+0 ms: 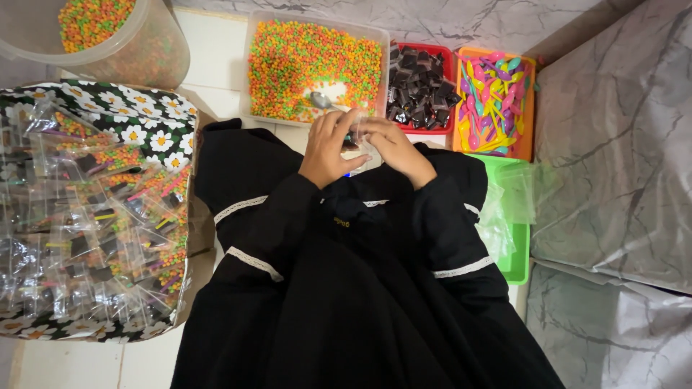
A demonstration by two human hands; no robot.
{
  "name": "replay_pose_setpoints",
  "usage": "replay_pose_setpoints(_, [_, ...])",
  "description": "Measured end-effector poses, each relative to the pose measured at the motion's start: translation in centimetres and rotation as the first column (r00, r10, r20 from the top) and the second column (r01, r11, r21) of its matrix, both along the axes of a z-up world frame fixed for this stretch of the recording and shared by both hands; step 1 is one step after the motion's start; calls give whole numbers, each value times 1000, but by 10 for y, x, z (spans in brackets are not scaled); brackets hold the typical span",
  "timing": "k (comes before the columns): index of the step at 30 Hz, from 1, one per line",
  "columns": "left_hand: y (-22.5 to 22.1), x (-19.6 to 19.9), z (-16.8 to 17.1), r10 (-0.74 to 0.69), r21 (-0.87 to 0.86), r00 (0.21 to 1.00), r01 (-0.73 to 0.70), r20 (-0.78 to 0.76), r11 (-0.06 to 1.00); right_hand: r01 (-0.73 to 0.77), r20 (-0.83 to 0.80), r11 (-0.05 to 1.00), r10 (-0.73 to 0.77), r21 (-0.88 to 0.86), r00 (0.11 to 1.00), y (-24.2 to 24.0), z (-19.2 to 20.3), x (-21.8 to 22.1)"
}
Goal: Scooping small colorful candies into plastic bags, weighing them on a digital scale, and preparing them for final packaging.
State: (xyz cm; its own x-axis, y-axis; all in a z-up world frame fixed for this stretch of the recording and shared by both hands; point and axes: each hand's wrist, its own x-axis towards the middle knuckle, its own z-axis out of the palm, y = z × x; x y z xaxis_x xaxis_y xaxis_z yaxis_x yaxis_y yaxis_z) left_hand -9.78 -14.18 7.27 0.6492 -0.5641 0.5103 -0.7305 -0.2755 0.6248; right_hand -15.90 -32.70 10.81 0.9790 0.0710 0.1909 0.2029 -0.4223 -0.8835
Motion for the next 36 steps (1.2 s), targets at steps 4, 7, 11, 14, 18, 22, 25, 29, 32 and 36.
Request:
replay_pose_setpoints(4, [0,1,-1,102,-5,994,-102,42,995,129,69,988,-124,-87,990,6,12,-6])
replay_pose_setpoints(7, [-3,-2,1,179,-4,983,-179,35,984,229,114,967,-216,-114,970,11,8,-9])
replay_pose_setpoints(11, [-10,-11,-2,200,40,979,-201,30,979,258,108,964,-250,-71,962,19,-9,-10])
replay_pose_setpoints(14, [-10,-15,2,139,32,989,-137,-60,990,263,68,964,-261,-28,963,17,-13,-14])
replay_pose_setpoints(18, [-7,-8,-18,-14,-143,950,-32,-311,989,308,4,951,-308,13,951,10,-34,-19])
replay_pose_setpoints(22, [-14,-7,-34,-141,-320,714,-123,-686,939,354,-3,935,-355,31,935,15,-23,-22])
replay_pose_setpoints(25, [-19,-10,-40,-147,-367,639,-227,-755,902,425,72,903,-429,72,900,22,-14,-22])
replay_pose_setpoints(29, [-19,-13,-34,-152,-389,605,-283,-782,877,414,-52,856,-420,311,906,20,-26,-22])
replay_pose_setpoints(32, [-18,-14,-34,-162,-390,603,-270,-781,880,443,-116,813,-433,377,894,21,-22,-24])
replay_pose_setpoints(36, [-17,-14,-28,-164,-389,628,-238,-761,890,465,-151,783,-444,412,883,19,-26,-21])
